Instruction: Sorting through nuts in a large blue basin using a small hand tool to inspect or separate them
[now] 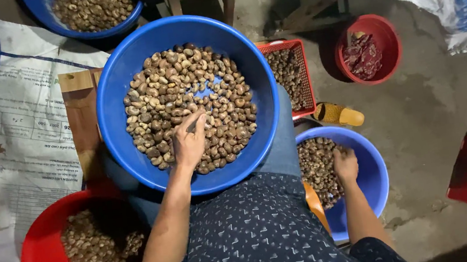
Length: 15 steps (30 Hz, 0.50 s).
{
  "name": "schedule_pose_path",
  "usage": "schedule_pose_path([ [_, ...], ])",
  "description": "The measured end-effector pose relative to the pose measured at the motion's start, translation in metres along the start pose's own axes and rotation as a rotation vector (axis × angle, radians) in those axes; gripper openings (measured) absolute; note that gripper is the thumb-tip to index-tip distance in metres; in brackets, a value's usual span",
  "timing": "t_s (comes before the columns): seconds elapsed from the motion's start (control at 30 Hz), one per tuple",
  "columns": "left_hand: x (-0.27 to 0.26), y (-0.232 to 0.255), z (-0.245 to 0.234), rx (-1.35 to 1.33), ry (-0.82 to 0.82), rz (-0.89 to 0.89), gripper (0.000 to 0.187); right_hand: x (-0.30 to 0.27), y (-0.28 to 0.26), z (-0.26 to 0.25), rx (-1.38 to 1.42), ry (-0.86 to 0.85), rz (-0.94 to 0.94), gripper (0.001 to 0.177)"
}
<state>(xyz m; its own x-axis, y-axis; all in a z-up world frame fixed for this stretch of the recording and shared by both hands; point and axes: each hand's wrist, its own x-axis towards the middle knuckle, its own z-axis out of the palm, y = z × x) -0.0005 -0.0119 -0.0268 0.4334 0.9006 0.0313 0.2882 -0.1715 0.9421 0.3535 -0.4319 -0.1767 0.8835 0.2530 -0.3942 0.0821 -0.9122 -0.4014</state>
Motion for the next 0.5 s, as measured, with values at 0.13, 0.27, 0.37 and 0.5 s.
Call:
schedule_pose_path([
  [0.13,0.002,-0.007,0.006,-0.005,-0.022,0.043,0.017,-0.008,-0.023,-0.023,-0.051,0.118,0.042,0.06],
  [0.27,0.001,-0.004,0.004,-0.016,-0.062,0.031,0.019,-0.044,-0.166,-0.076,0.11,0.2,-0.454,0.047],
  [0.37,0.002,0.012,-0.004,-0.01,-0.068,0.039,0.02,-0.051,-0.26,-0.112,0.218,0.444,-0.889,0.022],
  [0.5,0.0,-0.015,0.002,0.129,-0.193,-0.054,0.035,-0.056,-0.357,-0.195,0.282,0.526,-1.19,0.019],
])
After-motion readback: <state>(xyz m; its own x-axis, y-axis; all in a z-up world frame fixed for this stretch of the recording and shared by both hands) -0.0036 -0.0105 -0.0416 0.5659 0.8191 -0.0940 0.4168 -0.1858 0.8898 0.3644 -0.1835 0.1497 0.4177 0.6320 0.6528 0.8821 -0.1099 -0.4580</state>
